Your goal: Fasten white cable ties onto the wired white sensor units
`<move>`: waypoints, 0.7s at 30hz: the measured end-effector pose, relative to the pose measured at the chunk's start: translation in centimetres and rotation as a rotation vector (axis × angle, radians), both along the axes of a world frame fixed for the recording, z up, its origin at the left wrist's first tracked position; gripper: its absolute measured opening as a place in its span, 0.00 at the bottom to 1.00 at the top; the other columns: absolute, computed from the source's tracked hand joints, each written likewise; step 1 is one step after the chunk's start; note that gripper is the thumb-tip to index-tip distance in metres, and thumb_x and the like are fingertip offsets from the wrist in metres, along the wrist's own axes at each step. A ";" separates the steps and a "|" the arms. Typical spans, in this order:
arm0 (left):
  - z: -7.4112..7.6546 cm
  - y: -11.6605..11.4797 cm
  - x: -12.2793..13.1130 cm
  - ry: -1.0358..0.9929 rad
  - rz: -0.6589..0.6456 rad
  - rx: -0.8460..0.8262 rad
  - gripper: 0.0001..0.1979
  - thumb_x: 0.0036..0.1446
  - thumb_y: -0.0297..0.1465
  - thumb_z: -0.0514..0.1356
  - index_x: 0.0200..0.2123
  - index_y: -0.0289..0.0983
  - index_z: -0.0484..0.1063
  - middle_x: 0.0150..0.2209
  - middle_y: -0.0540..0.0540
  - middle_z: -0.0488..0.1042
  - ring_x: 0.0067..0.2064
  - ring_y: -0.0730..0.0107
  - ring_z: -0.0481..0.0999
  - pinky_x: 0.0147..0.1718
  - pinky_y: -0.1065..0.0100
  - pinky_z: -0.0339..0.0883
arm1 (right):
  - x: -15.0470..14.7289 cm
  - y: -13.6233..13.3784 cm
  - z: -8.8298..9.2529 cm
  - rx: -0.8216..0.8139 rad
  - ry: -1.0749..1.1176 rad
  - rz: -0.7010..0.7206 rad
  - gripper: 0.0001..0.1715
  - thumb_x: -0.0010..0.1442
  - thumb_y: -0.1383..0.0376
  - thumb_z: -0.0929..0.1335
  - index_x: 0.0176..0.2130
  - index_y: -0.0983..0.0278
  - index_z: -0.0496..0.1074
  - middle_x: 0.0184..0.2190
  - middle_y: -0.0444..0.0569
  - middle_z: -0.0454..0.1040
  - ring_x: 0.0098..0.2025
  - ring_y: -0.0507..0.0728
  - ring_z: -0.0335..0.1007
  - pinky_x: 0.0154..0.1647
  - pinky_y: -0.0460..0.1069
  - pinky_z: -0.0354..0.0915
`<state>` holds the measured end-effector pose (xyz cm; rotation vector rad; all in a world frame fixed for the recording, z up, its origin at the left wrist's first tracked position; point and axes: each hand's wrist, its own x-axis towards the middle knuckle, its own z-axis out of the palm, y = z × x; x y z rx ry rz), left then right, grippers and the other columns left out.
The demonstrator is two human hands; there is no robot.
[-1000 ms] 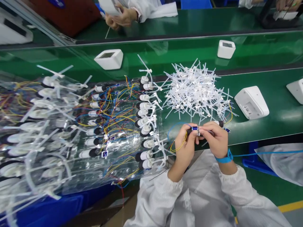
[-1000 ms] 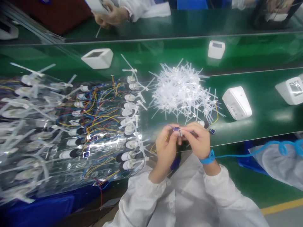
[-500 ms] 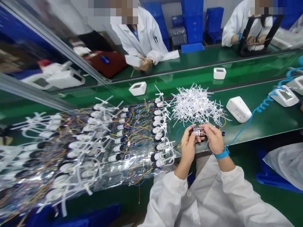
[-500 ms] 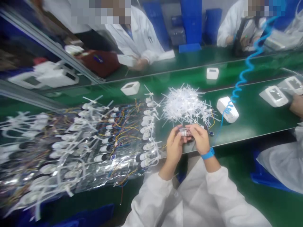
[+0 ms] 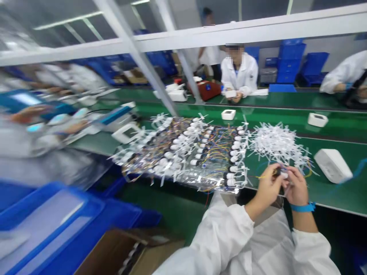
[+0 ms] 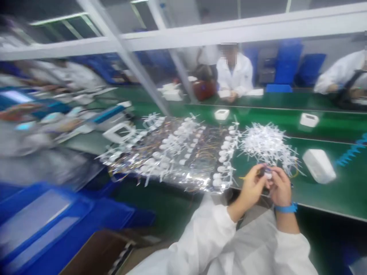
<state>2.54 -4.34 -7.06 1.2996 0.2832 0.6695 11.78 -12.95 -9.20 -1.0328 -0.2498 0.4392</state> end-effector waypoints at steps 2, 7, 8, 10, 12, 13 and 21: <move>1.1 -0.2 0.3 0.025 0.021 0.030 0.21 0.65 0.34 0.70 0.59 0.40 0.78 0.56 0.39 0.81 0.47 0.60 0.83 0.50 0.58 0.82 | 0.7 -0.3 -0.6 0.007 -0.045 -0.006 0.22 0.51 0.54 0.84 0.41 0.60 0.82 0.28 0.44 0.80 0.19 0.50 0.67 0.19 0.44 0.63; 3.5 -0.3 -0.3 -0.006 -0.075 -0.303 0.30 0.54 0.32 0.77 0.60 0.39 0.77 0.54 0.41 0.82 0.38 0.69 0.83 0.41 0.65 0.82 | 0.2 -0.7 -1.0 0.007 -0.133 -0.148 0.21 0.52 0.54 0.84 0.39 0.62 0.80 0.32 0.46 0.81 0.26 0.53 0.75 0.29 0.50 0.72; 3.8 -0.4 -0.7 -0.041 -0.117 -0.408 0.34 0.52 0.33 0.78 0.61 0.39 0.76 0.56 0.40 0.82 0.36 0.71 0.83 0.40 0.65 0.82 | -0.4 -0.8 -0.8 0.008 -0.141 -0.180 0.19 0.54 0.55 0.83 0.39 0.62 0.80 0.34 0.47 0.82 0.29 0.55 0.77 0.33 0.51 0.75; 4.3 -0.6 -1.7 -0.097 -0.190 -0.559 0.37 0.49 0.34 0.80 0.62 0.38 0.75 0.58 0.39 0.81 0.33 0.75 0.82 0.40 0.66 0.81 | -2.0 -1.2 -0.2 -0.014 -0.164 -0.228 0.16 0.58 0.57 0.81 0.41 0.61 0.81 0.39 0.49 0.83 0.35 0.57 0.80 0.40 0.54 0.77; 4.7 -0.7 -2.8 -0.115 -0.219 -0.612 0.36 0.48 0.35 0.81 0.60 0.37 0.77 0.58 0.38 0.81 0.31 0.77 0.82 0.39 0.68 0.81 | -3.7 -1.6 0.6 -0.071 -0.197 -0.251 0.13 0.61 0.57 0.79 0.43 0.60 0.81 0.43 0.51 0.84 0.39 0.60 0.82 0.43 0.57 0.77; 5.0 -0.8 -3.4 -0.115 -0.220 -0.622 0.36 0.48 0.36 0.82 0.59 0.36 0.78 0.58 0.37 0.81 0.31 0.77 0.81 0.40 0.68 0.81 | -4.5 -1.8 1.1 -0.105 -0.212 -0.253 0.12 0.62 0.57 0.79 0.43 0.59 0.82 0.44 0.52 0.84 0.40 0.61 0.83 0.43 0.57 0.78; 7.1 -0.5 -7.7 -0.069 -0.245 -0.654 0.35 0.61 0.38 0.76 0.68 0.36 0.74 0.38 0.47 0.81 0.40 0.69 0.83 0.56 0.58 0.80 | -8.2 -3.4 3.9 -0.308 -0.310 -0.156 0.20 0.66 0.53 0.76 0.53 0.59 0.85 0.51 0.57 0.87 0.51 0.69 0.85 0.54 0.64 0.80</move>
